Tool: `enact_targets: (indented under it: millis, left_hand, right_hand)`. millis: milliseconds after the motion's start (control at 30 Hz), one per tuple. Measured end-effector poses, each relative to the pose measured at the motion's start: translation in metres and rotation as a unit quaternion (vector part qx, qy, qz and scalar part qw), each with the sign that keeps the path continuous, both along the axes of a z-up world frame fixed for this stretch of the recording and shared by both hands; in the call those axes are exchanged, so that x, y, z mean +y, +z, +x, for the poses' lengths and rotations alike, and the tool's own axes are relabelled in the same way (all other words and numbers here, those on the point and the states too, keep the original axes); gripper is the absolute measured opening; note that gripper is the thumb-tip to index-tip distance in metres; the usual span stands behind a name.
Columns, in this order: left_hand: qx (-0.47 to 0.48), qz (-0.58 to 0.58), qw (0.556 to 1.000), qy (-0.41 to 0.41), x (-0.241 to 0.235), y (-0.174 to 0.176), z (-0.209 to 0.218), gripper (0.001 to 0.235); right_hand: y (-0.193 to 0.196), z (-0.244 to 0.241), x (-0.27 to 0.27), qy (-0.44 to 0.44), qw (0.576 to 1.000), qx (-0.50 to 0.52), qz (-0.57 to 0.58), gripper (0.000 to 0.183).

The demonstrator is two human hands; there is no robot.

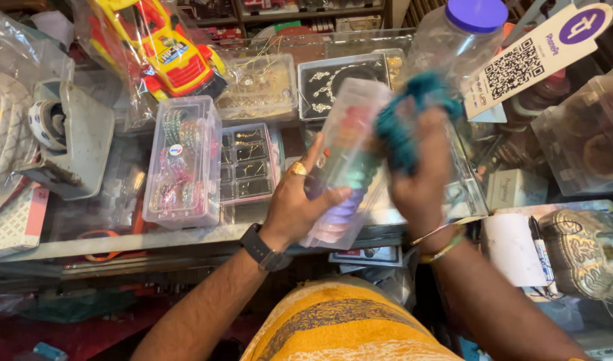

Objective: The person cleans various items on a display counter using a spray bottle and a cloth. They wipe down a payment QR code stand, a wooden vase, and several plastic containers.

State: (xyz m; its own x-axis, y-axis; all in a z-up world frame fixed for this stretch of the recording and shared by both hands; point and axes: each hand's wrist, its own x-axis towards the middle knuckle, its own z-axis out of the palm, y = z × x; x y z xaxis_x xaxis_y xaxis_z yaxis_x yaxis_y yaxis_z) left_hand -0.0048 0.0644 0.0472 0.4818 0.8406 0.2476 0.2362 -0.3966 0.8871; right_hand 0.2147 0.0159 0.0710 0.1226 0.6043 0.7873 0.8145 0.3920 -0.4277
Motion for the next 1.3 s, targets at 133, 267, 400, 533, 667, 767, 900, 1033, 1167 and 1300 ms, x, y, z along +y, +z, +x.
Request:
enact_targets:
  millis: [133,267,400,533,667,767,900,1033,1167,1300]
  left_hand:
    - [-0.218,-0.107,0.97,-0.015,0.015,-0.025,0.011,0.1]
    - [-0.193,-0.187,0.963,0.003,0.007,-0.033,0.0,0.103]
    - [-0.136,-0.122,0.983,-0.031,-0.007,-0.03,0.007,0.1]
    - [-0.23,-0.246,0.941,-0.022,-0.02,-0.02,0.015,0.096]
    - [-0.338,-0.26,0.904,0.017,-0.003,-0.006,0.009,0.092]
    - [-0.292,-0.194,0.935,0.058,0.005,-0.008,0.001,0.092]
    - [-0.114,-0.011,0.99,0.082,-0.01,-0.021,0.012,0.094]
    - [-0.309,-0.221,0.925,-0.017,-0.017,-0.02,0.026,0.088]
    - [-0.451,-0.256,0.855,-0.033,0.005,-0.01,0.022,0.073]
    - [-0.414,-0.242,0.877,-0.015,0.009,-0.01,0.002,0.071]
  right_hand:
    - [-0.035,-0.06,-0.045,0.101,0.987,0.023,-0.124,0.074]
    - [-0.029,-0.049,-0.059,0.162,0.978,-0.048,-0.125,0.07]
    - [0.006,-0.021,0.011,0.091,0.987,0.128,-0.043,0.064]
    - [0.027,-0.012,0.04,0.013,0.889,0.389,-0.243,0.048]
    - [-0.02,-0.066,-0.053,0.113,0.979,0.044,-0.163,0.071]
    - [-0.029,-0.065,-0.066,0.153,0.97,0.025,-0.187,0.066]
    - [-0.021,-0.032,0.009,0.063,0.983,0.104,-0.138,0.043]
    - [-0.005,-0.009,0.08,0.214,0.869,0.434,-0.1,0.046]
    - [-0.043,-0.049,0.013,0.12,0.837,0.486,-0.222,0.051]
    - [-0.061,-0.067,-0.044,0.17,0.797,0.501,-0.292,0.057]
